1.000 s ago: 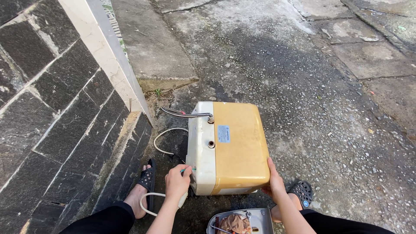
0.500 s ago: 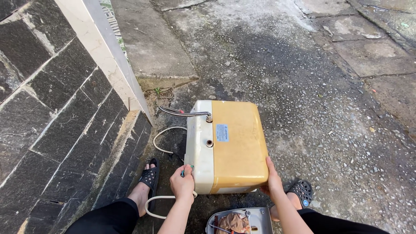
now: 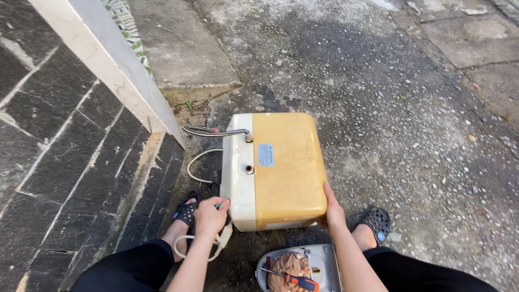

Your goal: Repairing a small water heater by stripping and connecting electrical wires.

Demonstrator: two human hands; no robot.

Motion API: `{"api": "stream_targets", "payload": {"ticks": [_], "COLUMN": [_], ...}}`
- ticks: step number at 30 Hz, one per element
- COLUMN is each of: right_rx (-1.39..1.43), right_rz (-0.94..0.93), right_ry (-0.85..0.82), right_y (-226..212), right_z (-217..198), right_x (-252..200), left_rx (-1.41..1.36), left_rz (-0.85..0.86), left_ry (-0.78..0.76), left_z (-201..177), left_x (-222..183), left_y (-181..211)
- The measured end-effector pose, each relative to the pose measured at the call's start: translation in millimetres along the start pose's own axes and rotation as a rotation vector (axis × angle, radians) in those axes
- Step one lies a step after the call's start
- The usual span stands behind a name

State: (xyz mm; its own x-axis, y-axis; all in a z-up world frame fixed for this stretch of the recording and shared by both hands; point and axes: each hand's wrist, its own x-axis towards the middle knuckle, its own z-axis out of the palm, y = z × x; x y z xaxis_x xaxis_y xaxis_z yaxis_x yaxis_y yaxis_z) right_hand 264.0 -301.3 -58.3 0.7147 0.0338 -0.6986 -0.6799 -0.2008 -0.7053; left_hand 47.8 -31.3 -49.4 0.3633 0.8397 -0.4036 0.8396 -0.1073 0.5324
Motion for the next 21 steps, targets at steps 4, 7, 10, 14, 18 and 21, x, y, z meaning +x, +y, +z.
{"api": "stream_targets", "payload": {"ticks": [4,7,10,14,18,21], "right_rx": [0.012,-0.020,-0.035,-0.052,-0.061,-0.057], "right_rz": [0.012,0.000,-0.002,0.004,0.008,0.008], "right_ry": [-0.006,-0.038,-0.057,-0.053,-0.048,-0.048], "right_y": [5.4,3.4,2.7,4.8,4.4,-2.0], "right_z": [-5.8,-4.9,-6.1,-5.0,-4.3,-3.3], "right_x": [10.1,6.5,6.1,12.1,10.9,-1.7], "left_rx": [0.149,0.230,0.293,0.032,-0.354,-0.704], "left_rz": [0.034,0.061,0.093,0.033,-0.103,-0.156], "left_ry": [-0.123,-0.145,-0.173,-0.121,-0.059,-0.059], "left_z": [-14.3,-40.7,-41.7,-21.2,14.9,-21.1], "left_x": [7.2,-19.5,-21.9,-6.8,15.8,-47.7], "left_y": [3.5,29.8,30.9,7.7,-10.5,36.7]}}
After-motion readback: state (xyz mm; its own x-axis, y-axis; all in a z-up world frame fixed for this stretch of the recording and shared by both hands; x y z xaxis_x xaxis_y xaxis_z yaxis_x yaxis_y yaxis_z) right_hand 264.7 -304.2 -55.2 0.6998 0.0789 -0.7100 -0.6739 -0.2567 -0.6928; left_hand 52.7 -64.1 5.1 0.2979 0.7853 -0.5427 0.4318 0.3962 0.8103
